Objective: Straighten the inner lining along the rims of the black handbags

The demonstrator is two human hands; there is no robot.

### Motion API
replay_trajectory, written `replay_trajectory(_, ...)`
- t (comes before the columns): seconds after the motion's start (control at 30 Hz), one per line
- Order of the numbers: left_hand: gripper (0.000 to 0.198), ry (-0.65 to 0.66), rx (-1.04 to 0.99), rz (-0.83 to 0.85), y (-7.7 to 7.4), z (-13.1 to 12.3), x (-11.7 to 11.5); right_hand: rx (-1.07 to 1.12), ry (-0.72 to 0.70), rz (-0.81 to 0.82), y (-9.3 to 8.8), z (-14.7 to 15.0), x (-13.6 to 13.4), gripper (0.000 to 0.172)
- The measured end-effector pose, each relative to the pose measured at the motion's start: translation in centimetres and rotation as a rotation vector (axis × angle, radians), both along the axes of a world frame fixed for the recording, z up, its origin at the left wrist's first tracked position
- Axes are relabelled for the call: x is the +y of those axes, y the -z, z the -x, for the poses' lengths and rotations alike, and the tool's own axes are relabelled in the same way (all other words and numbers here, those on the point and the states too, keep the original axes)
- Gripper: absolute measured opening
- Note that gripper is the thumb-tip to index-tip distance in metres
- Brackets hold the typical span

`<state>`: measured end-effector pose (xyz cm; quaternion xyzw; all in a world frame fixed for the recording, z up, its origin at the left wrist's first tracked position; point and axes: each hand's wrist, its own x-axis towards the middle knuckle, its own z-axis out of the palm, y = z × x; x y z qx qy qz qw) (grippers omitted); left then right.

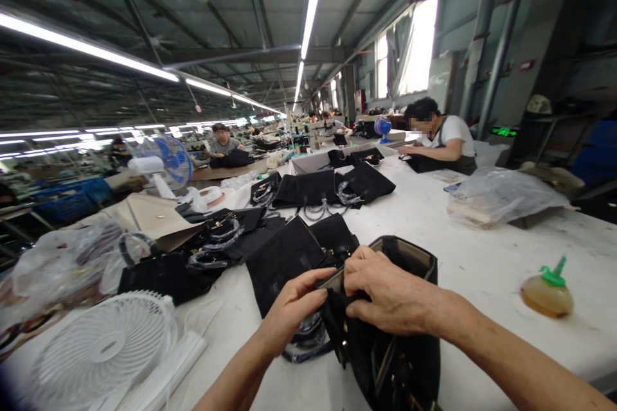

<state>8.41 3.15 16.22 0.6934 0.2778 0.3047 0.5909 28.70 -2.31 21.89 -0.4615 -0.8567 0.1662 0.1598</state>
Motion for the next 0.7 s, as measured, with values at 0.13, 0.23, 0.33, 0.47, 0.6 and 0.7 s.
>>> replay_trajectory(0.13, 0.041, -0.016, -0.024, -0.028, 0.3, -0.9, -0.1, 0.017, 0.055, -0.064, 0.1, 0.2, -0.2, 0.018)
replay_trajectory(0.23, 0.04, -0.029, -0.038, -0.04, 0.5, -1.1, 0.0, -0.011, 0.059, -0.125, 0.3, 0.3, -0.3, 0.018)
replay_trajectory(0.33, 0.041, -0.047, -0.047, -0.031, 0.7, -1.0, 0.1, -0.062, 0.174, -0.118, 0.9, 0.1, -0.1, 0.018)
replay_trajectory(0.47, 0.038, -0.062, -0.033, -0.038, 0.9, -1.0, 0.1, -0.116, 0.364, -0.15, 1.9, -0.1, 0.5, 0.022)
replay_trajectory(0.6, 0.038, -0.053, -0.028, -0.014, 0.8, -1.2, -0.1, -0.132, 0.406, -0.212, 2.4, 0.0, 0.7, 0.022)
replay_trajectory(0.7, 0.038, -0.055, -0.028, -0.012, 0.8, -1.3, -0.1, -0.138, 0.424, -0.248, 2.4, 0.3, 0.7, 0.023)
